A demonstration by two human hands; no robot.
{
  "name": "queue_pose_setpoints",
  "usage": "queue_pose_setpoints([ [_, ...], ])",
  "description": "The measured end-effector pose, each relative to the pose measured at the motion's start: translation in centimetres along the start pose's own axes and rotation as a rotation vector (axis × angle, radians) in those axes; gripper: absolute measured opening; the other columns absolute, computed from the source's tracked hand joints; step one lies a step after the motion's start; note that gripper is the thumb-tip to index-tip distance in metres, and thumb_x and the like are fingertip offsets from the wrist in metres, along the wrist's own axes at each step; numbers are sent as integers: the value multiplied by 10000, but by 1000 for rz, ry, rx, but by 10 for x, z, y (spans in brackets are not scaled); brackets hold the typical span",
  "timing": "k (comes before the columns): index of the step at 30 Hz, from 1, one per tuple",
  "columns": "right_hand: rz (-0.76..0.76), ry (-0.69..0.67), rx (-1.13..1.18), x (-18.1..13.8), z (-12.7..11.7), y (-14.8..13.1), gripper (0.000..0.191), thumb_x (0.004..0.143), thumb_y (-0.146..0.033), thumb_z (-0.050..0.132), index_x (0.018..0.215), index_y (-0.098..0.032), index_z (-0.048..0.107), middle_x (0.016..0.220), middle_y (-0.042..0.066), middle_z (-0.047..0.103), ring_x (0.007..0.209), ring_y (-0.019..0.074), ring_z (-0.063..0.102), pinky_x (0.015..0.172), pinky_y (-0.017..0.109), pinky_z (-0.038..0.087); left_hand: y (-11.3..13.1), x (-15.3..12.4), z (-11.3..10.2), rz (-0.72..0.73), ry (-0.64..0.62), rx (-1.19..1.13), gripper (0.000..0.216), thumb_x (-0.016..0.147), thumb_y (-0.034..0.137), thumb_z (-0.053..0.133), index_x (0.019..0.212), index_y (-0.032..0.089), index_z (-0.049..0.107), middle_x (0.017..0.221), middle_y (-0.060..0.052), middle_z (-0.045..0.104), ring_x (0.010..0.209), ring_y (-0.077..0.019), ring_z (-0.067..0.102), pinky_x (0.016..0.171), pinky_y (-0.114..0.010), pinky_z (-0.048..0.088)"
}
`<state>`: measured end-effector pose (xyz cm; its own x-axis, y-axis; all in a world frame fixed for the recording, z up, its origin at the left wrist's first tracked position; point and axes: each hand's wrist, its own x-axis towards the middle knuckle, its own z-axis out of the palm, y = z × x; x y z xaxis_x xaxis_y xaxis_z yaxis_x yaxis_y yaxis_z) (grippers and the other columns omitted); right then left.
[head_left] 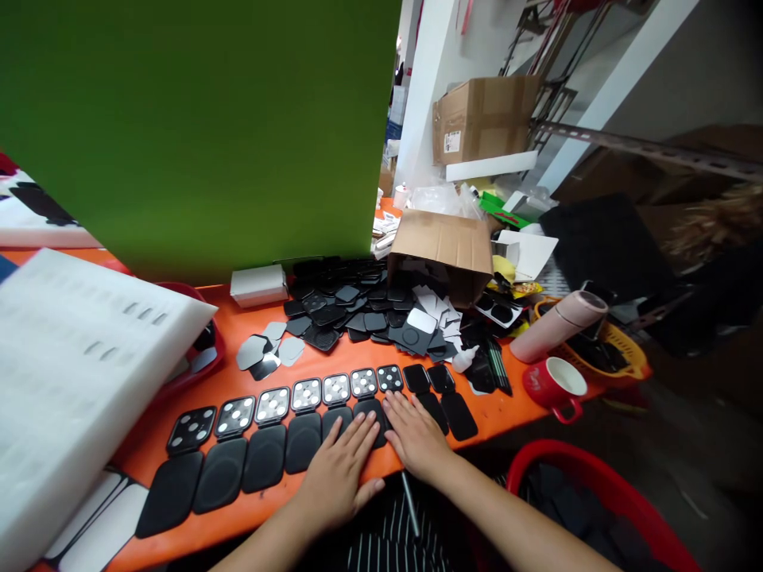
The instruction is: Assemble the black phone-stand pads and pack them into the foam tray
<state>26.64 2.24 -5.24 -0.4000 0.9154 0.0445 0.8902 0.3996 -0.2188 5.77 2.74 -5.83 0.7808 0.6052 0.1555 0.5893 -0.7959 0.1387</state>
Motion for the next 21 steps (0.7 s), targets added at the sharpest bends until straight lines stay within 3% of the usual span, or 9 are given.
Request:
queue_pose_setpoints([
  [5, -6, 143, -29, -6, 11, -2, 494, 870, -285, 374, 1347, -194, 283, 1379, 43, 305, 1255, 199, 300, 1036, 403, 249, 8, -2, -6, -41, -73, -88, 692, 826, 564, 287, 1384, 199, 102, 1426, -75, 216, 1293, -239, 207, 1047, -436, 100],
  [9, -8, 282, -76, -11, 21, -3, 507, 863, -282, 398, 1346, -192, 273, 1366, 55, 334, 1263, 223, 281, 1025, 456, 234, 3, -4, -21, -80, -18, -149, 620, 829, 484, 374, 1368, 231, 200, 1415, -59, 265, 1276, -246, 250, 1029, -450, 202],
  [11, 4, 338, -84, -13, 25, -4, 516, 855, -286, 416, 1343, -195, 275, 1349, 56, 364, 1264, 236, 276, 1027, 482, 208, -18, -6, -31, -210, 57, -142, 501, 831, 392, 417, 1309, 261, 341, 1365, -49, 366, 1235, -234, 327, 1013, -424, 261],
  [13, 23, 379, -85, -13, 28, -5, 518, 846, -290, 433, 1333, -191, 288, 1331, 60, 395, 1263, 247, 276, 1026, 503, 188, -52, -8, -41, -453, 126, -96, 392, 832, 329, 423, 1215, 256, 462, 1290, -56, 454, 1185, -219, 394, 985, -378, 318],
  [15, 36, 406, -84, -12, 30, -6, 512, 838, -293, 447, 1319, -182, 310, 1312, 64, 421, 1259, 252, 284, 1024, 509, 186, -93, -10, -48, -718, 148, -26, 378, 852, 297, 375, 1205, 195, 464, 1302, -97, 428, 1193, -223, 385, 975, -356, 332],
  [18, 36, 417, -90, -11, 31, -6, 496, 833, -291, 457, 1299, -175, 336, 1297, 65, 440, 1251, 252, 300, 1024, 504, 192, -146, -10, -53, -885, 153, 18, 443, 845, 279, 374, 1246, 92, 395, 1346, -209, 321, 1201, -315, 361, 929, -432, 352],
  [21, 35, 426, -98, -11, 31, -6, 484, 832, -285, 458, 1290, -174, 349, 1290, 65, 449, 1244, 252, 314, 1026, 498, 193, -175, -9, -53, -948, 122, 17, 482, 819, 299, 424, 1237, 61, 385, 1303, -252, 360, 1163, -353, 397, 890, -446, 369],
])
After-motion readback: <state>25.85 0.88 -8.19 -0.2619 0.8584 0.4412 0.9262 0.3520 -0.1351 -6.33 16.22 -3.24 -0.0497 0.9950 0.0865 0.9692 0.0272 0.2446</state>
